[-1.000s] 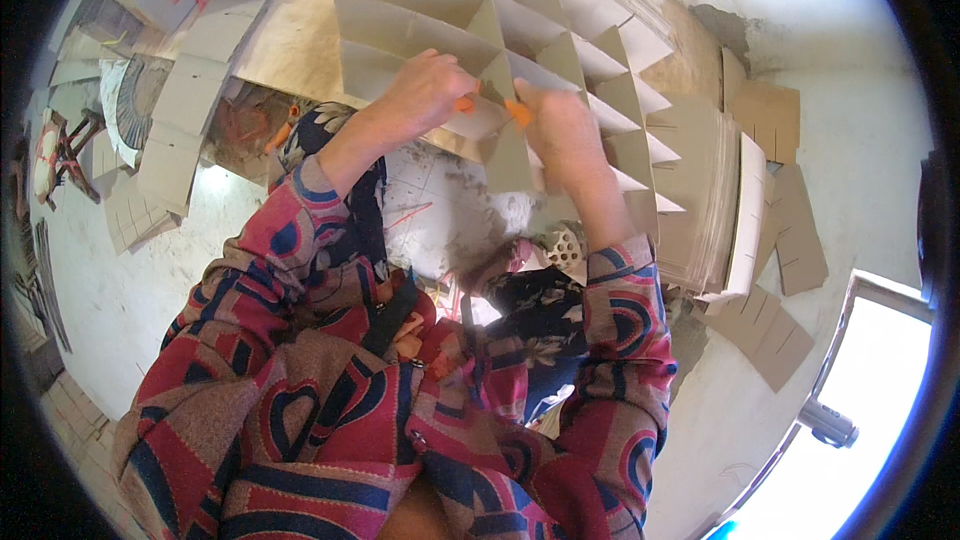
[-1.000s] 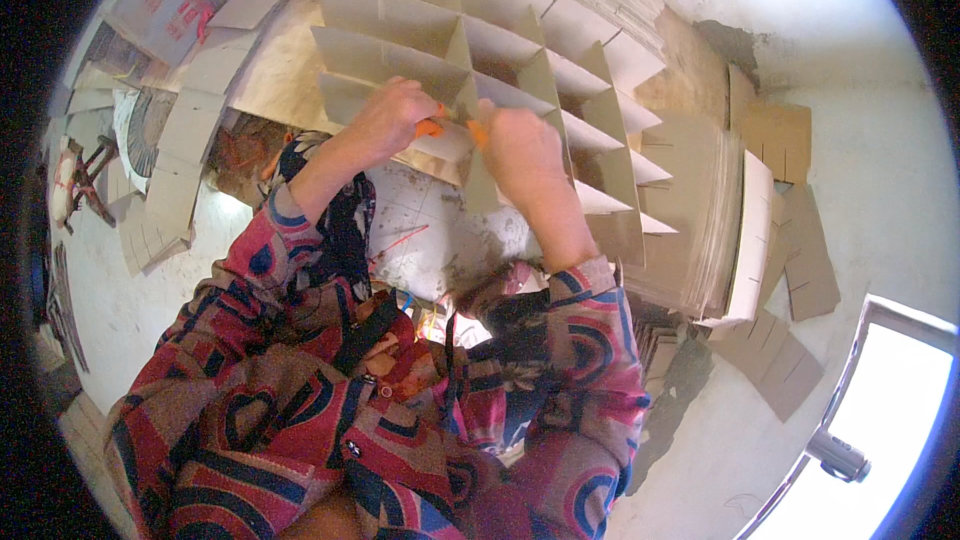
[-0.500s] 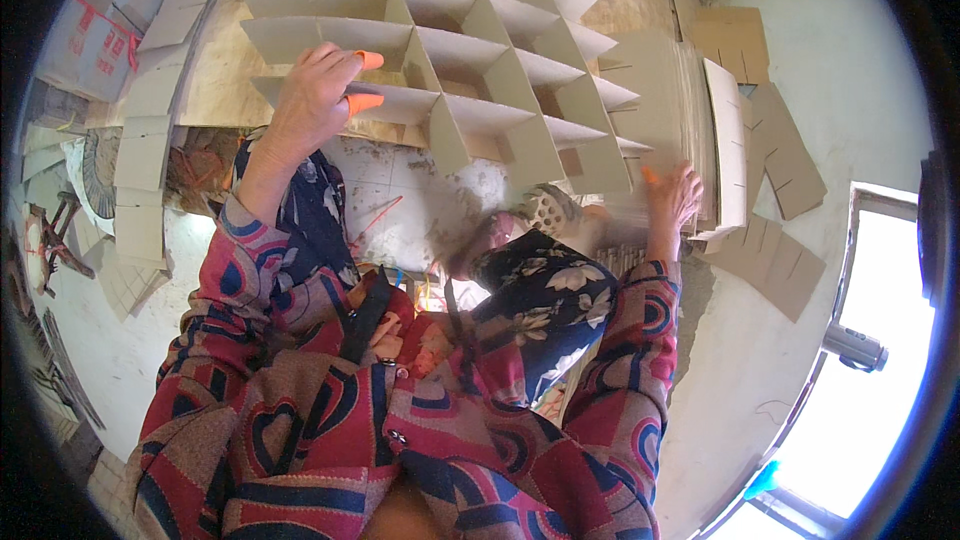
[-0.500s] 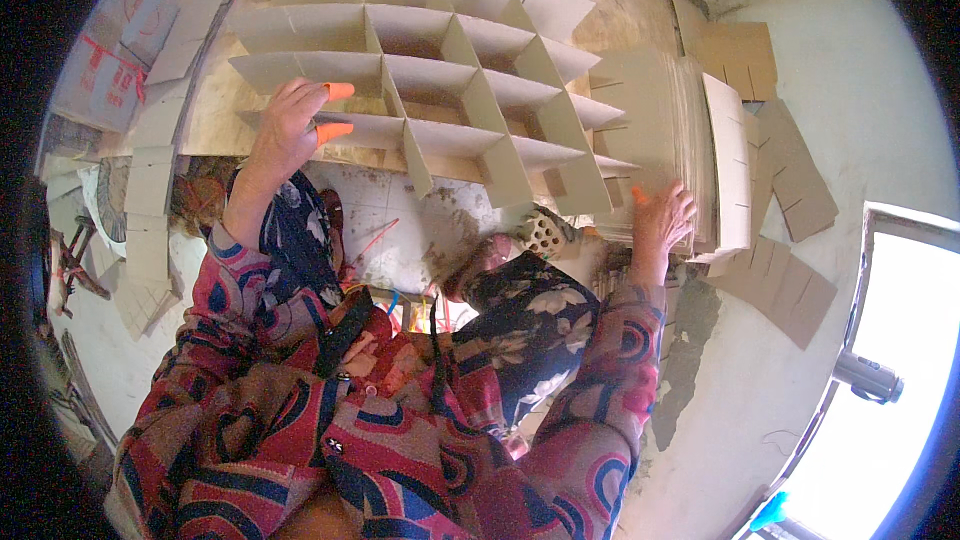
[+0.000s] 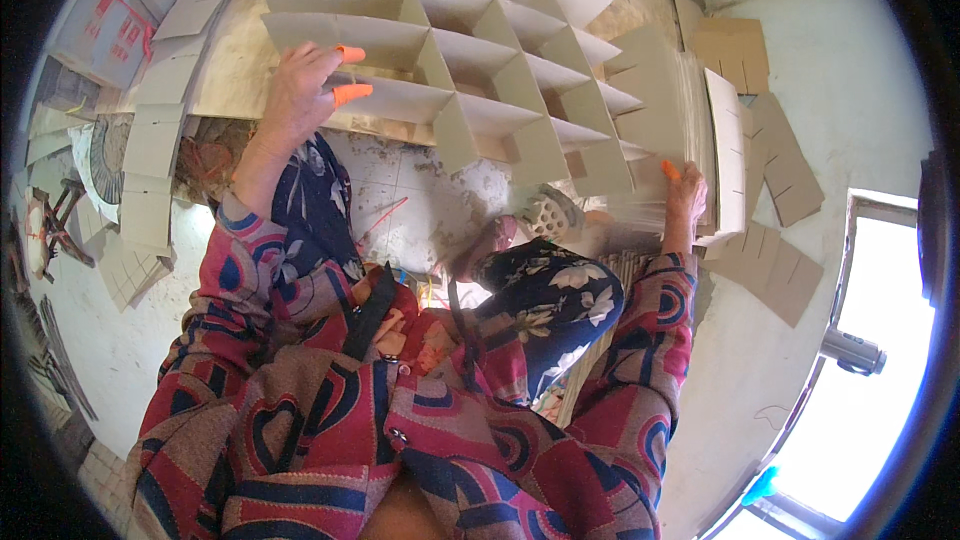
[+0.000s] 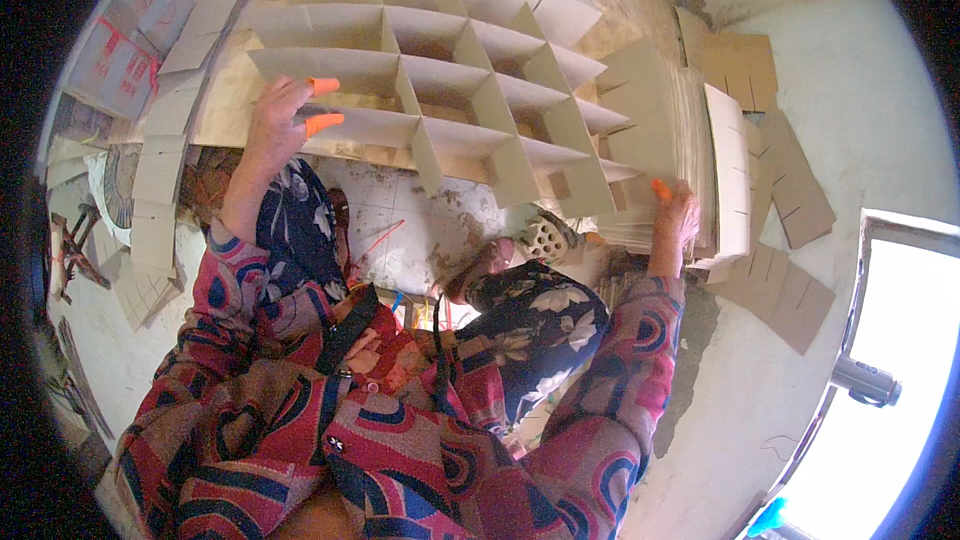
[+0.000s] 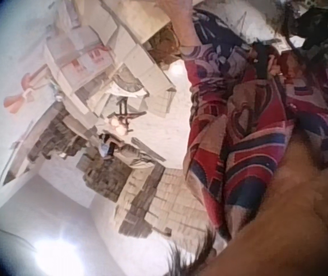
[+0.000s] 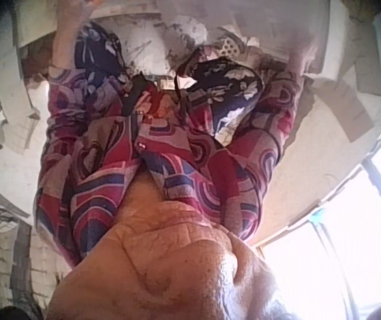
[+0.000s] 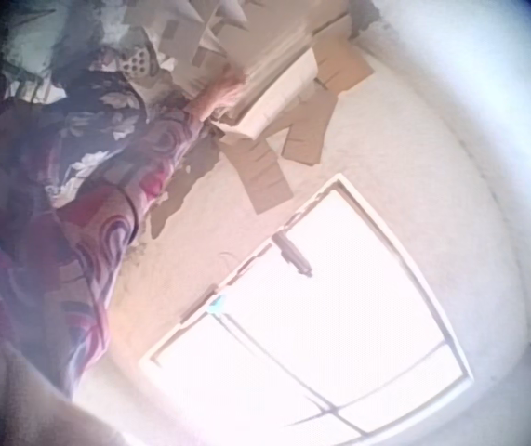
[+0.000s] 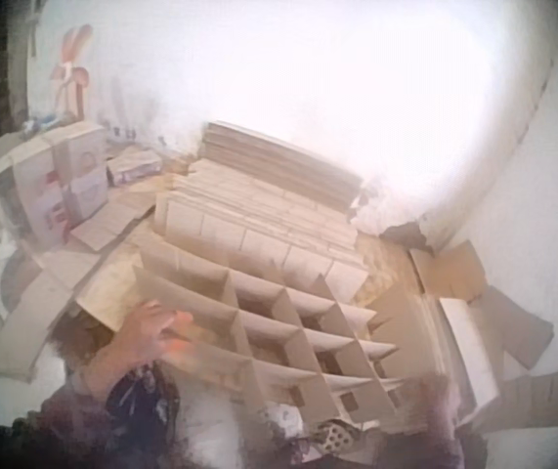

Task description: The person assembles flat cardboard pieces into box-like structures by folding along pre-scored lines and interlocking the tabs. They handle the cardboard by hand, repeatedly folding and stacking the finished units.

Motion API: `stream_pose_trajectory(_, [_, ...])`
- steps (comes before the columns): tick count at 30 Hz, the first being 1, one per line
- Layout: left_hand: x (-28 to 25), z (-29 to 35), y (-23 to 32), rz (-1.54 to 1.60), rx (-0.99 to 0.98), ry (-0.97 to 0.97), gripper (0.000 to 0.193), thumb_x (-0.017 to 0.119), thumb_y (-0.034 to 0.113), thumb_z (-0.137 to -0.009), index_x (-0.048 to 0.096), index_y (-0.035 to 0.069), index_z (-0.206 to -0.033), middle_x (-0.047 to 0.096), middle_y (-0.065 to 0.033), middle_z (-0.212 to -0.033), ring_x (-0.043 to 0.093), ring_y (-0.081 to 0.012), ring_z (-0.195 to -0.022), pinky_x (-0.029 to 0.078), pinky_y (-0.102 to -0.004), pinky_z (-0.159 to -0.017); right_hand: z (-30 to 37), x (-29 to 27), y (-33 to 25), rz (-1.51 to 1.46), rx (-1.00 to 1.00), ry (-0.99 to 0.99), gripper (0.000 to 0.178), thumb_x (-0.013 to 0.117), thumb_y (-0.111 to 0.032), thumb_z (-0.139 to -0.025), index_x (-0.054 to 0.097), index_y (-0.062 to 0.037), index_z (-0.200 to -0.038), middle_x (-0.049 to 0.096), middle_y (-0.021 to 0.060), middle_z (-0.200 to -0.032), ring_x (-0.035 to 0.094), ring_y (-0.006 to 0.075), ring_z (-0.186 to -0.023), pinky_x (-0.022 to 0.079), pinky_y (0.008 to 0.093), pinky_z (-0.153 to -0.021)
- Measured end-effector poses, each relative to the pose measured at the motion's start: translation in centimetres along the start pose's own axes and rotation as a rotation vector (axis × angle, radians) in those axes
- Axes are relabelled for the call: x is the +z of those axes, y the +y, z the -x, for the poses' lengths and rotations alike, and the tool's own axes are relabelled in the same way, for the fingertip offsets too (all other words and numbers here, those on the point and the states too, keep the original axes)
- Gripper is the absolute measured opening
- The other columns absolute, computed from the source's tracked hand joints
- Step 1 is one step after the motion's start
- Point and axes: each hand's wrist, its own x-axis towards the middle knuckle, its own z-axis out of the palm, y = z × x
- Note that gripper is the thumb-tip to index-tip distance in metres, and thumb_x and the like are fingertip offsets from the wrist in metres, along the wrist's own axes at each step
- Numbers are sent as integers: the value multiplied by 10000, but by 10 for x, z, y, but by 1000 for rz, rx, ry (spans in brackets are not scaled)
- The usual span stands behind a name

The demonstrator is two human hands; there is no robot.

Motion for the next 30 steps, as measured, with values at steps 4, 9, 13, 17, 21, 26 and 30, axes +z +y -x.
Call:
stream_pose_trajectory(4, [1, 4, -1, 2, -16, 7, 374, 760, 264, -653, 650, 90, -965, 643, -43, -828, 554, -233, -789, 419, -348, -767, -1, -14, -13, -149, 78, 52, 422, 586, -475, -811, 645, -57, -817, 635, 219, -848, 598, 403, -822, 445, 498, -690])
stream_pose_trajectory(9, [0, 0, -5, 2, 19, 74, 388, 771, 242, -642, 654, 86, -977, 642, -43, -836, 548, -240, -776, 432, -348, -761, 1, -20, -17, -208, 110, 323, 389, 529, -410, -861, 645, -49, -774, 618, 235, -773, 583, 415, -746, 420, 495, -646])
stream_pose_trajectory(13, [-1, 0, -6, 3, 3, 61, 405, 780, 208, -629, 660, 88, -997, 654, -47, -895, 558, -249, -807, 451, -344, -741, -5, -40, -16, -283, 110, 383, 361, 534, -397, -875, 640, -64, -787, 626, 209, -749, 576, 351, -655, 416, 468, -597])
stream_pose_trajectory(17, [-16, 6, -13, -91, -2, 42, 404, 780, 204, -628, 658, 93, -997, 658, -38, -915, 554, -241, -822, 443, -330, -734, 0, -93, -58, -468, 17, 721, 242, 639, -285, -841, 637, -47, -798, 617, 112, -673, 532, 219, -588, 418, 365, -541])
stream_pose_trajectory(21, [-19, 12, -32, -37, 26, 81, 358, 780, 185, -626, 669, 87, -952, 665, -32, -862, 557, -233, -753, 437, -330, -686, 26, -134, -135, -740, -238, 650, 267, 744, -120, -759, 639, -11, -979, 540, -35, -642, 415, 84, -567, 368, 225, -502])
stream_pose_trajectory(26, [3, 15, -40, 291, -58, 109, 225, 768, 147, -640, 694, 76, -840, 654, -41, -728, 550, -232, -665, 439, -336, -643, 95, -151, -220, -832, -513, 239, 552, 746, -67, -737, 536, -8, -1244, 550, -40, -772, 331, 42, -569, 354, 177, -506])
stream_pose_trajectory(30, [-2, 20, -39, 349, -135, 66, 172, 758, 129, -654, 701, 83, -810, 646, -52, -708, 544, -227, -668, 444, -330, -628, 119, -139, -270, -1002, -707, 16, 596, 693, -6, -748, 482, -15, -1305, 642, 39, -955, 461, 55, -624, 421, 197, -575])
